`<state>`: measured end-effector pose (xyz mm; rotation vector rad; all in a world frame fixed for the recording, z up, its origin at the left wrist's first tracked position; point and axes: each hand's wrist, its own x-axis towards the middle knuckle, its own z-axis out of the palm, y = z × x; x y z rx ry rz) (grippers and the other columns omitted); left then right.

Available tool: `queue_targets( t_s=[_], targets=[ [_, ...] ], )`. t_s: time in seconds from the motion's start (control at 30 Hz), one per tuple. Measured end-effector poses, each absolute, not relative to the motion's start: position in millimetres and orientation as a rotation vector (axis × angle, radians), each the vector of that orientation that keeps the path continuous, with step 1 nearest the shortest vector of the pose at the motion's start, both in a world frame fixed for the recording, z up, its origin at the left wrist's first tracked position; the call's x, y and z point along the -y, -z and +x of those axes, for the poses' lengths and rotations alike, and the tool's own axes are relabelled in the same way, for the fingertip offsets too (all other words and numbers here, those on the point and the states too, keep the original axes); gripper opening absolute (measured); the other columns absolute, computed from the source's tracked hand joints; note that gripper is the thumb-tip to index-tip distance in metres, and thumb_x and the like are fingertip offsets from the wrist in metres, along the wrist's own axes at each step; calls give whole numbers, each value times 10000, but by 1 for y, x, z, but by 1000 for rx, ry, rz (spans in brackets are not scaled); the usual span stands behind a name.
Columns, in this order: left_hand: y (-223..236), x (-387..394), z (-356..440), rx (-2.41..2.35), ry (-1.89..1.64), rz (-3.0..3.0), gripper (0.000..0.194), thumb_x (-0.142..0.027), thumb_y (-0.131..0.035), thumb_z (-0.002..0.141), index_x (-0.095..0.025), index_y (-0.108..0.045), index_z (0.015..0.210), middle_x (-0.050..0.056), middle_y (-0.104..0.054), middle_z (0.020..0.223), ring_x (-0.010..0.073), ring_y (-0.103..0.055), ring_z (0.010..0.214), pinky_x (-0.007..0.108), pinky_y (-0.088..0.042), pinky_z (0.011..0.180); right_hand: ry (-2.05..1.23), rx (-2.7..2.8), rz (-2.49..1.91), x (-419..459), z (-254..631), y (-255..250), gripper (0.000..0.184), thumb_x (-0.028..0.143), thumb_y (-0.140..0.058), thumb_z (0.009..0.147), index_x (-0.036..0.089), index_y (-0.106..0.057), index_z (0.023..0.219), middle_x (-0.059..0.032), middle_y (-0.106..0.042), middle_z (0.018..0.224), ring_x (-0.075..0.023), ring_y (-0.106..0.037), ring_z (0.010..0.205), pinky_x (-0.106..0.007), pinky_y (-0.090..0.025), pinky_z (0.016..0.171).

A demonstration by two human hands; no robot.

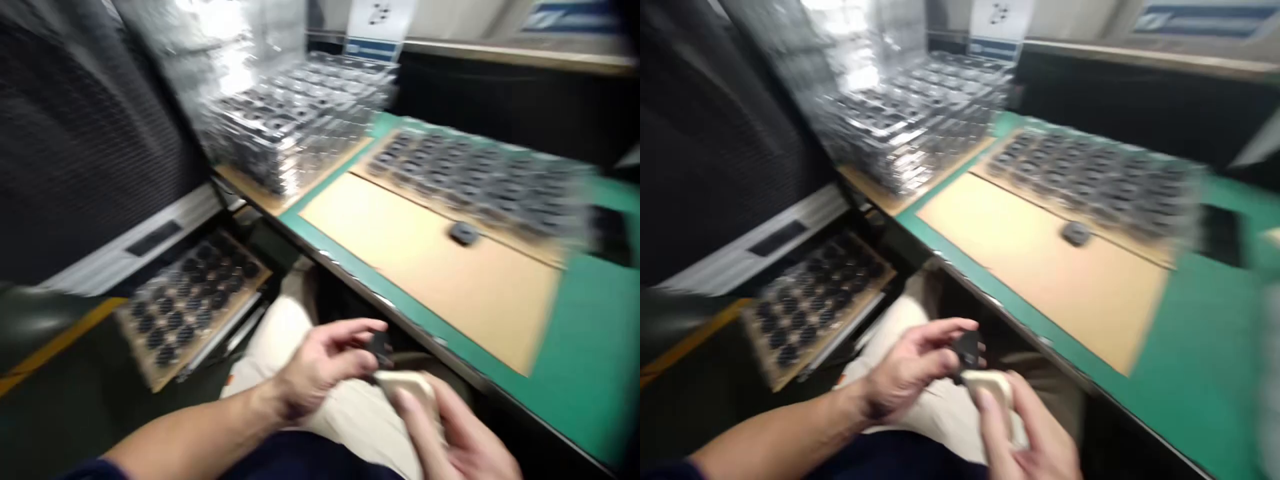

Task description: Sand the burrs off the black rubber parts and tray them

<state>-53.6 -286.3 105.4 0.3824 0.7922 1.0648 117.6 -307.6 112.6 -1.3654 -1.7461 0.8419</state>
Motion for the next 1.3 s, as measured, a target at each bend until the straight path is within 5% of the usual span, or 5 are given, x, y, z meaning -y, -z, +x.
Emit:
queue_targets(
  t_s=[0.23,0.57,0.73,0.97,1.3],
  targets=[
    [-98,287,-61,-743,-647,355,359,-381,-665,980,-190,-762,1267,98,-759,977,200,-673,902,272,-555,833,-597,2144,-1181,292,148,-124,267,171,-483,1085,225,-666,1271,-85,-624,1058,-251,-584,902,-402,-448,814],
    [-101,283,-55,-778,-676,344,391,-396,-714,942,-204,-754,1280,116,-722,1305,270,-647,1190,279,-568,944,-583,1989,-1314,298,142,-124,176,179,-502,1065,179,-668,1124,-64,-607,933,-228,-544,817,-372,-409,748],
    [-101,281,-56,-878,-765,310,438,-396,-785,892,-247,-740,1302,81,-755,1209,223,-668,1100,233,-558,909,-705,1914,-1422,303,140,-123,239,223,-471,1079,183,-586,873,-25,-510,765,-193,-482,691,-339,-367,658],
    [-90,284,-55,-650,-547,342,368,-439,-610,1007,-141,-802,1107,76,-687,784,166,-608,699,282,-560,661,-612,2236,-1125,297,152,-128,260,132,-505,1059,235,-658,1243,-71,-607,1069,-245,-547,900,-405,-412,825],
    [-95,282,-58,-837,-716,320,383,-339,-769,921,-218,-739,1283,88,-751,1150,207,-666,1109,249,-546,939,-826,1875,-1396,303,139,-119,216,226,-489,1087,184,-607,911,-18,-507,792,-195,-460,714,-347,-349,679]
  ],
)
